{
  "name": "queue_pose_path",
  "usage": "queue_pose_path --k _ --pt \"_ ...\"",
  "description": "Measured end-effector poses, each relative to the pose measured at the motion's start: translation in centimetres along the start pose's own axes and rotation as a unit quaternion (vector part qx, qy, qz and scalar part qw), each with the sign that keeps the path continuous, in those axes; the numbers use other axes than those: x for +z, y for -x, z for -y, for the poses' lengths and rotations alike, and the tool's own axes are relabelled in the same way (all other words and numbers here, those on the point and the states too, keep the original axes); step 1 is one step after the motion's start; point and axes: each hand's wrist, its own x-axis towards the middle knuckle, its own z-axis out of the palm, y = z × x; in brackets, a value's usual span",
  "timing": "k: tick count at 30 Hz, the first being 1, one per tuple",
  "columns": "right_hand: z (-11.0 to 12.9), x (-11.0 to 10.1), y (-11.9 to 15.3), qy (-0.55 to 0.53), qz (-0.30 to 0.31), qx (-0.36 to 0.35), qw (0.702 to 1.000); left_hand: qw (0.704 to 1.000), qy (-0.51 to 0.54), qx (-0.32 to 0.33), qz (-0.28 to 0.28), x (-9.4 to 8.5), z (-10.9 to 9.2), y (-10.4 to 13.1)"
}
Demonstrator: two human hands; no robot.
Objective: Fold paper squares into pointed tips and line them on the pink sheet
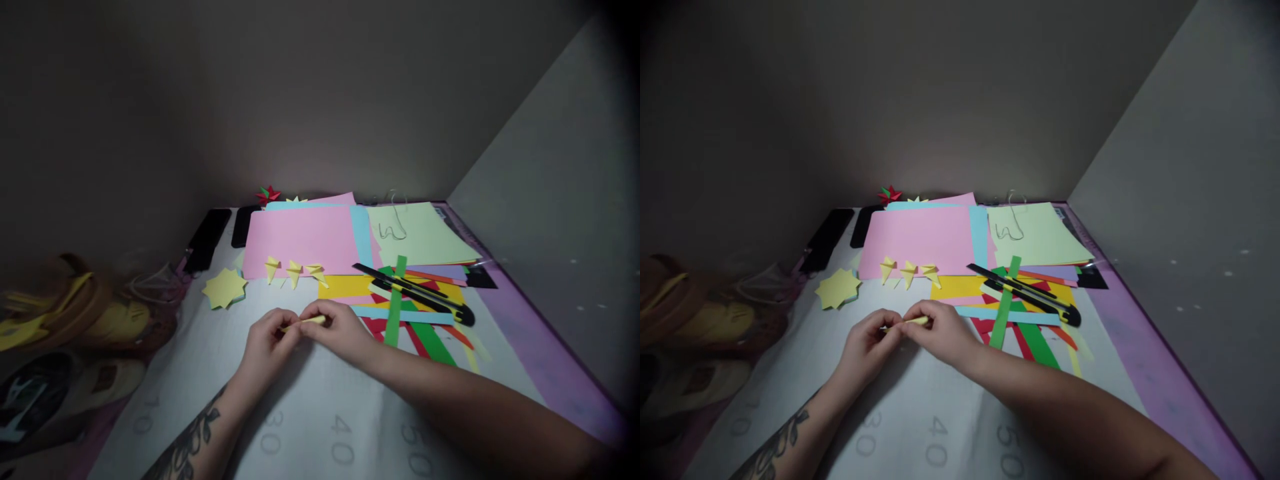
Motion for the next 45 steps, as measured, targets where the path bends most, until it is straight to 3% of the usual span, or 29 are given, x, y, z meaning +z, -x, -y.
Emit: queue_pose_path --k 2,5,12,18,23,30,37,45 --pt "0.1 -0.1 -0.1 0.054 -0.019 -0.009 0.998 1.000 0.002 0.013 0.020 -0.1 -0.1 0.0" --pt "0.2 -0.5 -0.4 0.052 -0.014 -0.007 0.999 1.000 0.017 0.000 0.021 -0.5 -0.4 -0.2" --pt "-0.6 -1.1 -1.5 -0.161 -0.114 0.063 0.978 0.984 0.133 -0.115 -0.039 -0.6 0.4 -0.9" --pt "0.2 -0.3 -1.0 -0.325 -0.012 0.161 0.932 0.969 0.205 -0.134 -0.043 -0.2 0.7 -0.9" --pt "0.2 -0.1 -0.9 -0.383 -0.016 0.184 0.905 0.971 0.194 -0.130 -0.047 0.0 0.5 -0.6" --pt "-0.5 0.1 -1.0 -0.285 -0.015 0.161 0.945 0.976 0.163 -0.132 -0.059 0.0 0.9 -0.6" --pt "-0.9 0.1 -1.1 -0.210 -0.005 0.120 0.970 0.990 0.104 -0.054 -0.074 -0.2 0.8 -0.4" --pt "-1.0 0.0 -0.6 -0.119 0.007 0.082 0.989 0.976 0.171 -0.129 -0.048 0.2 1.0 -0.4"
